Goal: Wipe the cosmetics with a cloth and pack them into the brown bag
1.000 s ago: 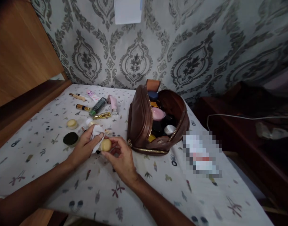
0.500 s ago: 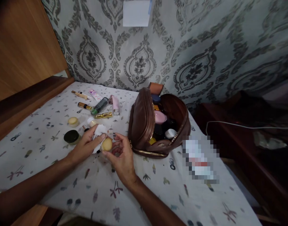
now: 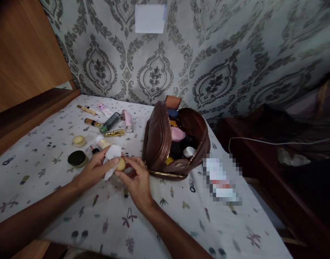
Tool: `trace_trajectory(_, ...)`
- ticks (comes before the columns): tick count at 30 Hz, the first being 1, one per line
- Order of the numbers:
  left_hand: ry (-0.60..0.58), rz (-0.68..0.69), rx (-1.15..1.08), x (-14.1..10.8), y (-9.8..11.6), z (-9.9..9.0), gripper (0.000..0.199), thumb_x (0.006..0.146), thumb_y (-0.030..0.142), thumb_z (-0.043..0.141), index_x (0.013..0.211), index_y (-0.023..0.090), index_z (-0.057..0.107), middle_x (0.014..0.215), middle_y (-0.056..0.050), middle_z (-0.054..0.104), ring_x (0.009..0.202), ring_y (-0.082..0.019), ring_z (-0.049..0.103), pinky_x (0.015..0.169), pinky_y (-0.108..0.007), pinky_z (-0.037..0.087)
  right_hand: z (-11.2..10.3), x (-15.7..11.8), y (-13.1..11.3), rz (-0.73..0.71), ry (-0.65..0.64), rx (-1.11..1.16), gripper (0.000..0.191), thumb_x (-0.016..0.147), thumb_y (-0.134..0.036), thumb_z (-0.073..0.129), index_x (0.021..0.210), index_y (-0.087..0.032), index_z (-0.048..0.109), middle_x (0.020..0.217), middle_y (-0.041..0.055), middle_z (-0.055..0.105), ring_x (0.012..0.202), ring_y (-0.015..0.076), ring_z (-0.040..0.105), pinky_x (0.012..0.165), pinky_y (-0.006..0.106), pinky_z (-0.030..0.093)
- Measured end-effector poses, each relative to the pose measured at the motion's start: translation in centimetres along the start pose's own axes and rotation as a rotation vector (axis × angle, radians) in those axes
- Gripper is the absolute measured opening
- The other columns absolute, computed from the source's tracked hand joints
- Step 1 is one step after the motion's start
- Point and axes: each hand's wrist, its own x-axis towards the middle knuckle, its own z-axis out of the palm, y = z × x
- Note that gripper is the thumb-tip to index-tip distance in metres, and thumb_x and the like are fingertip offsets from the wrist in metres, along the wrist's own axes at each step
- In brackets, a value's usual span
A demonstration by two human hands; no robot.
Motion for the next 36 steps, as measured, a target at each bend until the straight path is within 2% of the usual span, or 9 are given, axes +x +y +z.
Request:
trace_trajectory(6,0.086,-0.022,-0.106,0.1,-0.4,0.3,0.026,0.086,0.038,0.065,0.104,0.019,0.062,0.089,0.0,0.062,0.085,-0.017,0.055,0.079,-0.025,0.045,0.1,-0.3,0.0,-0.039,-0.019,-0.014,0.037,0.073,-0.023,0.079,0.109,-0.03,0.074,0.104,0.005,0.063,0.094,0.0199,0.062,0.066,0.027,0.055)
trace_trajectory(9,0.027,-0.048,-0.114,-0.2,-0.4,0.5,0.028,0.086,0.039,0.065,0.106,0.02,0.061,0.091,0.0,0.06,0.087,-0.017,0.055,0.082,-0.025,0.045,0.0,-0.2,0.1,-0.068,0.028,-0.077,0.033,0.072,-0.021,0.079,0.104,-0.028,0.073,0.106,0.0047,0.063,0.1,0.0213,0.061,0.079,0.031,0.055)
trace_trajectory(13,-0.094,-0.044,-0.044,-0.4,0.1,0.6,0.028,0.085,0.038,0.067,0.104,0.019,0.059,0.089,0.001,0.056,0.084,-0.016,0.052,0.074,-0.024,0.043,-0.1,-0.1,0.2,-0.113,0.091,-0.138,0.027,0.073,-0.017,0.076,0.098,-0.025,0.071,0.109,0.0051,0.061,0.107,0.023,0.059,0.094,0.038,0.05)
trace_trajectory(18,0.025,-0.052,-0.09,-0.2,-0.3,0.8,0.029,0.088,0.043,0.063,0.101,0.018,0.061,0.085,0.002,0.057,0.078,-0.014,0.051,0.071,-0.023,0.043,0.0,-0.4,0.4,-0.118,0.009,-0.144,0.041,0.073,-0.022,0.081,0.112,-0.028,0.07,0.115,0.0057,0.06,0.113,0.023,0.058,0.099,0.038,0.048)
trace_trajectory(22,0.067,-0.093,-0.14,-0.1,-0.9,0.8,0.037,0.087,0.049,0.061,0.108,0.018,0.06,0.09,-0.001,0.062,0.086,-0.017,0.057,0.076,-0.026,0.046,0.0,-0.4,0.3,-0.116,-0.029,-0.166,0.044,0.075,-0.026,0.081,0.118,-0.028,0.068,0.118,0.0067,0.059,0.115,0.023,0.058,0.102,0.039,0.047)
trace_trajectory(25,0.009,-0.094,-0.003,-0.3,-0.5,0.7,0.038,0.085,0.047,0.063,0.109,0.018,0.059,0.095,-0.003,0.063,0.089,-0.02,0.059,0.078,-0.028,0.047,0.0,-0.4,0.2,-0.148,-0.02,-0.185,0.037,0.077,-0.022,0.076,0.113,-0.025,0.067,0.12,0.0082,0.059,0.116,0.0235,0.058,0.102,0.04,0.046)
trace_trajectory(28,-0.037,-0.023,0.21,-0.4,0.1,0.8,0.041,0.078,0.036,0.068,0.113,0.02,0.054,0.103,-0.003,0.063,0.094,-0.021,0.059,0.083,-0.03,0.047,0.0,-0.6,0.1,-0.197,0.002,-0.227,0.025,0.078,-0.015,0.068,0.101,-0.021,0.063,0.125,0.0114,0.058,0.12,0.025,0.057,0.102,0.041,0.046)
trace_trajectory(32,0.013,0.059,0.429,-0.7,0.3,1.5,0.033,0.077,0.029,0.063,0.108,0.02,0.055,0.096,-0.001,0.064,0.087,-0.019,0.06,0.079,-0.028,0.047,0.1,-0.9,0.0,-0.232,-0.026,-0.332,0.022,0.074,-0.009,0.063,0.092,-0.019,0.057,0.127,0.0145,0.057,0.121,0.0272,0.055,0.1,0.042,0.046)
trace_trajectory(36,0.026,0.088,0.499,-1.0,0.1,1.6,0.027,0.081,0.032,0.056,0.105,0.02,0.055,0.091,-0.001,0.065,0.081,-0.019,0.061,0.075,-0.028,0.048,0.3,-1.3,-0.4,-0.242,-0.071,-0.407,0.023,0.077,-0.012,0.066,0.095,-0.02,0.057,0.129,0.0134,0.055,0.124,0.0268,0.052,0.103,0.043,0.044)
